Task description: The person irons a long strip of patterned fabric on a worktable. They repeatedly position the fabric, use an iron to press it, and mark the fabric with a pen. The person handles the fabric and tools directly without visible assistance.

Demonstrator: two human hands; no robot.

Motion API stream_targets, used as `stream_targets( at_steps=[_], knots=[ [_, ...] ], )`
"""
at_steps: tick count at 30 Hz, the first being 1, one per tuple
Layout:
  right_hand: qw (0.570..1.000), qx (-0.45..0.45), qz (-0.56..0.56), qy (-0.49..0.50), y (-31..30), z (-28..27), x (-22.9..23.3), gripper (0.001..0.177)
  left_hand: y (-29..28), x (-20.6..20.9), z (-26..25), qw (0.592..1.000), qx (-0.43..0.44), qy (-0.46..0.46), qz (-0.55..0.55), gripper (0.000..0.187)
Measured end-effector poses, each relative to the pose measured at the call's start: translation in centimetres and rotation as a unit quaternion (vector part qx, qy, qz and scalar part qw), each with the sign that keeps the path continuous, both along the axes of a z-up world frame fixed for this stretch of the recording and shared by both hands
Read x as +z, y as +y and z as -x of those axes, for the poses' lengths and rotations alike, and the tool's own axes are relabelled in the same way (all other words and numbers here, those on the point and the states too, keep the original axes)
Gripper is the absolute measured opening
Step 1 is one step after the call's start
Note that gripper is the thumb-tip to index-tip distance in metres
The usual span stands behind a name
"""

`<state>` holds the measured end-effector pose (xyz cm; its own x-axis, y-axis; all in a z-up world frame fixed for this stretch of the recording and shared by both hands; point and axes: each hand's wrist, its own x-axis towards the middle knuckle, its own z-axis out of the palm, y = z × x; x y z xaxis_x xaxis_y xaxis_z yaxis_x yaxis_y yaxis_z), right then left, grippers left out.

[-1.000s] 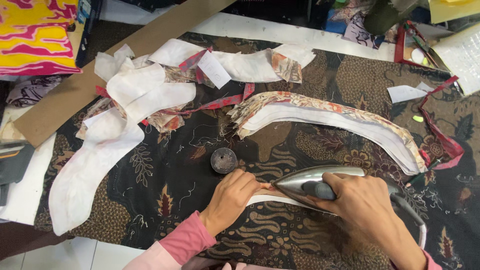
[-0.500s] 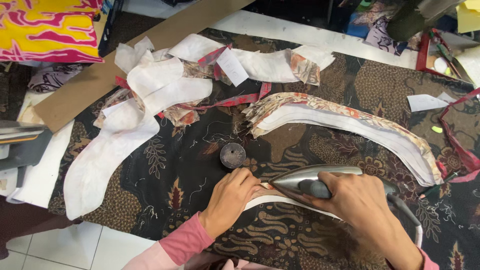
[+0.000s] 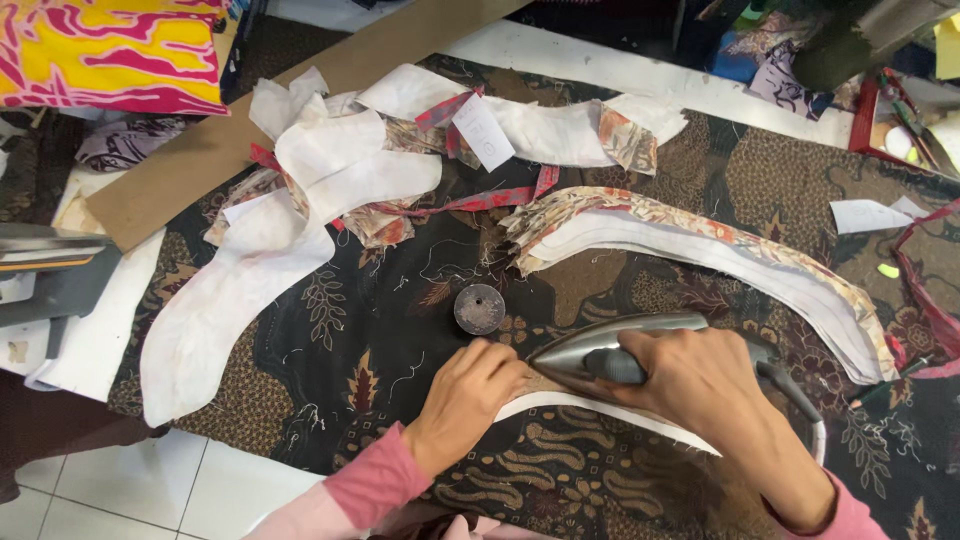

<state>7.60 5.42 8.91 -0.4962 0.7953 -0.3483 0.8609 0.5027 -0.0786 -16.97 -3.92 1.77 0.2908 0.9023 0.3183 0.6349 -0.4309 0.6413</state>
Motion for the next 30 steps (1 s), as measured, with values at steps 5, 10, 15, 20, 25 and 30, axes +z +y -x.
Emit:
stream_targets(
  at_steps=[5, 10, 15, 20, 25, 30],
  knots=[
    [1.000, 0.010, 0.005, 0.016, 0.2, 0.4, 0.0, 0.052, -1.1, 0.8, 0.4, 0.992, 0.072, -0.015, 0.107, 0.021],
    [1.000, 0.003, 0.004, 0.017, 0.3, 0.4, -0.1, 0.053, -1.6, 0.0, 0.5, 0.994, 0.060, -0.008, 0.089, 0.010],
    [1.000, 0.020, 0.003, 0.018, 0.8, 1.3, -0.2, 0.054, -1.7, -0.6, 0.8, 1.000, 0.018, 0.022, -0.001, 0.018],
    [0.998, 0.063, 0.022, 0.004, 1.2, 2.4, 0.2, 0.056, -2.1, 0.6, 0.8, 0.997, 0.072, 0.026, 0.009, 0.021],
    [0.997, 0.076, 0.005, 0.026, 1.2, 2.7, 0.2, 0.055, -2.9, 1.3, 1.1, 0.989, 0.122, 0.007, 0.089, 0.011],
    [0.996, 0.093, 0.010, 0.008, 1.5, 2.8, -0.1, 0.053, -3.3, 0.6, 1.3, 0.996, 0.082, 0.001, 0.041, 0.011]
  ],
)
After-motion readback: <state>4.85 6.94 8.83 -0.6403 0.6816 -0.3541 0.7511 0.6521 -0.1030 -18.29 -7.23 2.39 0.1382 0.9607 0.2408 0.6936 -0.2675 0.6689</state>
